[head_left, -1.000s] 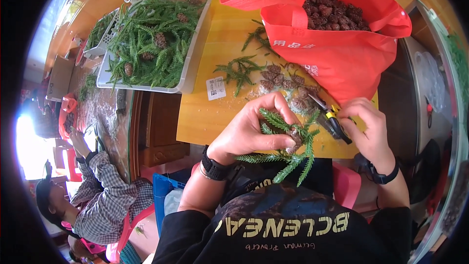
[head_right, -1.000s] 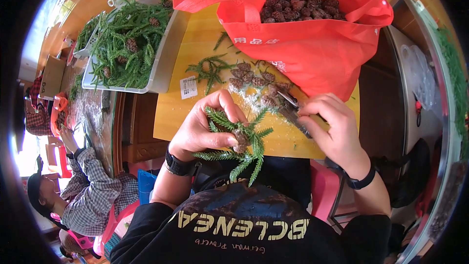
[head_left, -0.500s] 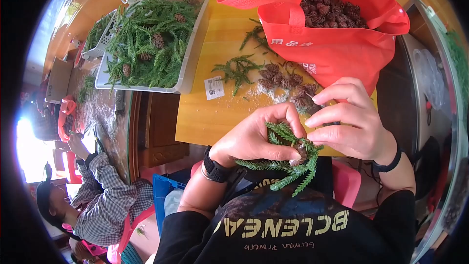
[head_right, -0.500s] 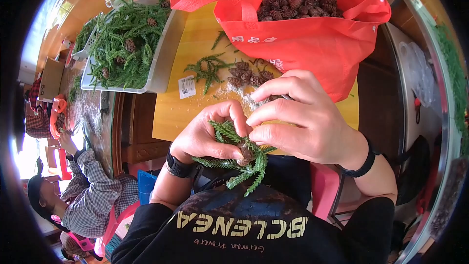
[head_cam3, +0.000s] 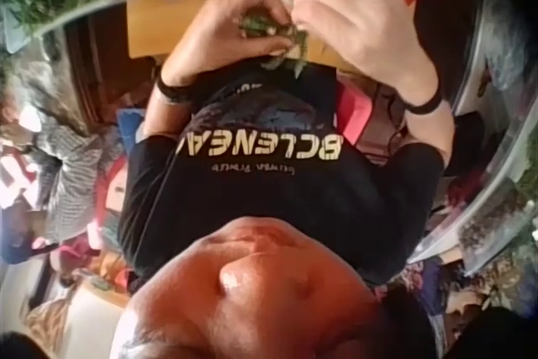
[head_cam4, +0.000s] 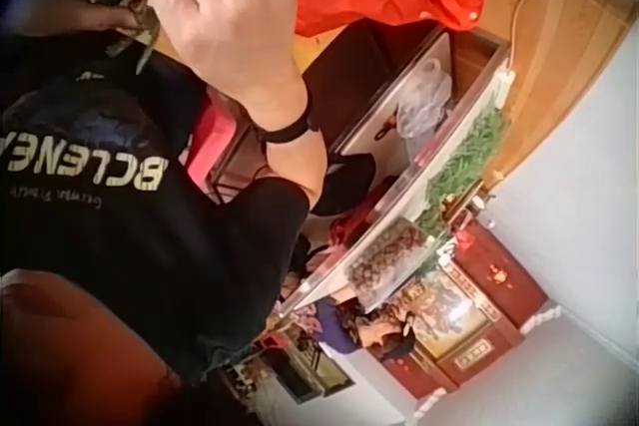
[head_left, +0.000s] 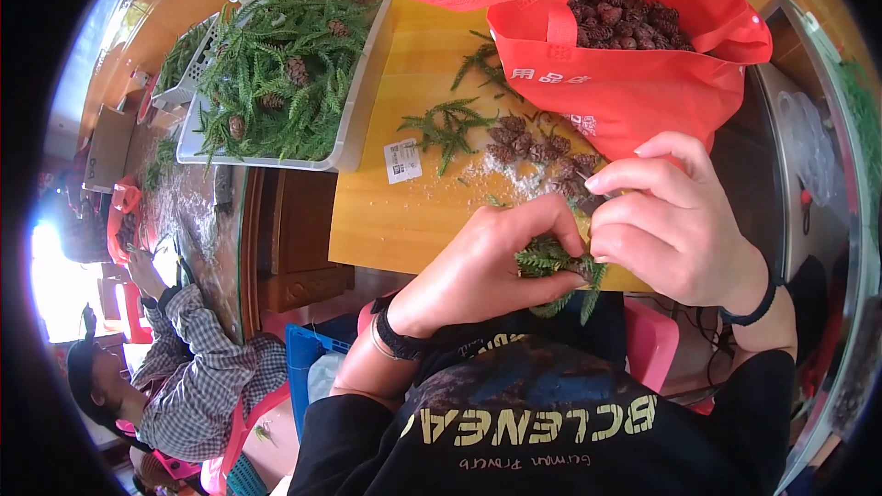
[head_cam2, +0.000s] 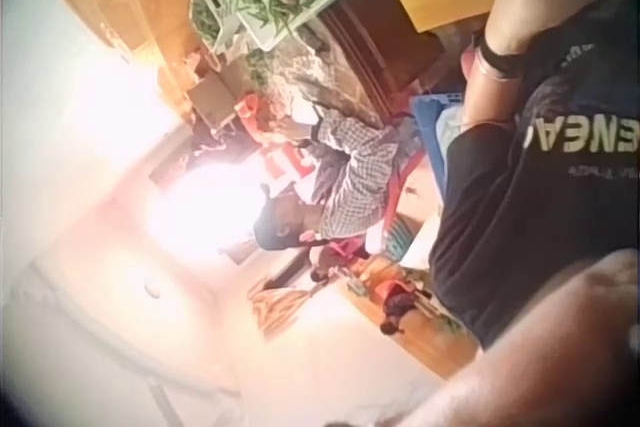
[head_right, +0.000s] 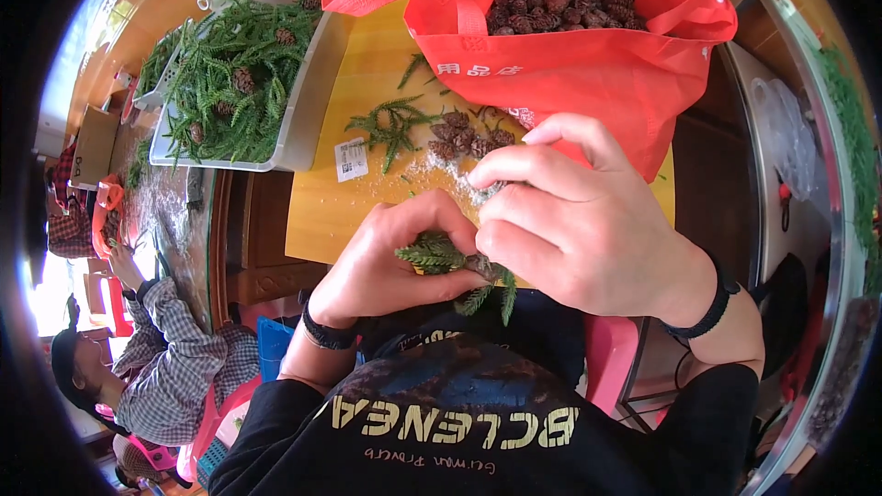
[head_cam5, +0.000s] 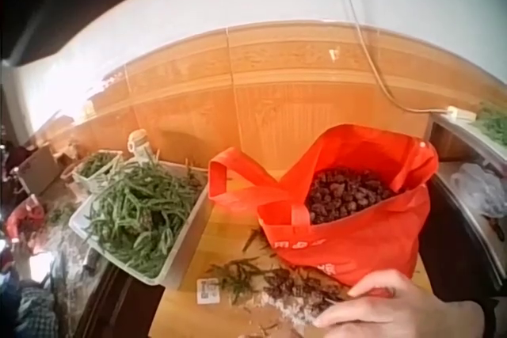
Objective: Trimming and cleaning green plant branches using a pair of pliers.
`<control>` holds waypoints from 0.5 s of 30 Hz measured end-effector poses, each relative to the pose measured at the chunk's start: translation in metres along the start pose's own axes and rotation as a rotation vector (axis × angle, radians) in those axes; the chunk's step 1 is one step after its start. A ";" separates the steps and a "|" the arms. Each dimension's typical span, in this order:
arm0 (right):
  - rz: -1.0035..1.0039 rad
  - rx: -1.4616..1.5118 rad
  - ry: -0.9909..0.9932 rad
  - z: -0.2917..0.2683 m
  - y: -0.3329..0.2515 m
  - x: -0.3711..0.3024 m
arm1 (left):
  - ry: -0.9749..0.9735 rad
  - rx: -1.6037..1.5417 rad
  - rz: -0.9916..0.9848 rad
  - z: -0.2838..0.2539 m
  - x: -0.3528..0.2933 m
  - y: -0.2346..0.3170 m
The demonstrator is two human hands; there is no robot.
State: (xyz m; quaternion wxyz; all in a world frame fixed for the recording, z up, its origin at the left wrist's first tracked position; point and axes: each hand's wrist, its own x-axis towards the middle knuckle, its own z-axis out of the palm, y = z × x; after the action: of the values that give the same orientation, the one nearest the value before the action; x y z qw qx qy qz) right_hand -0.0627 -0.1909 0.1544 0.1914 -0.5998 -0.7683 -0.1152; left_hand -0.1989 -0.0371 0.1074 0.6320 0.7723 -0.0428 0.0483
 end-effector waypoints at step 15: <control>0.052 0.109 -0.016 0.000 0.002 0.003 | 0.085 0.091 0.071 0.005 -0.002 0.006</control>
State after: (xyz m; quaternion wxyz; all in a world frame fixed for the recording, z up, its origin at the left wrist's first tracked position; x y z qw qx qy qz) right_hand -0.0609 -0.1882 0.1558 0.2207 -0.6092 -0.7591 -0.0633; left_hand -0.2016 -0.0428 0.1115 0.5954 0.7954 -0.0411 0.1056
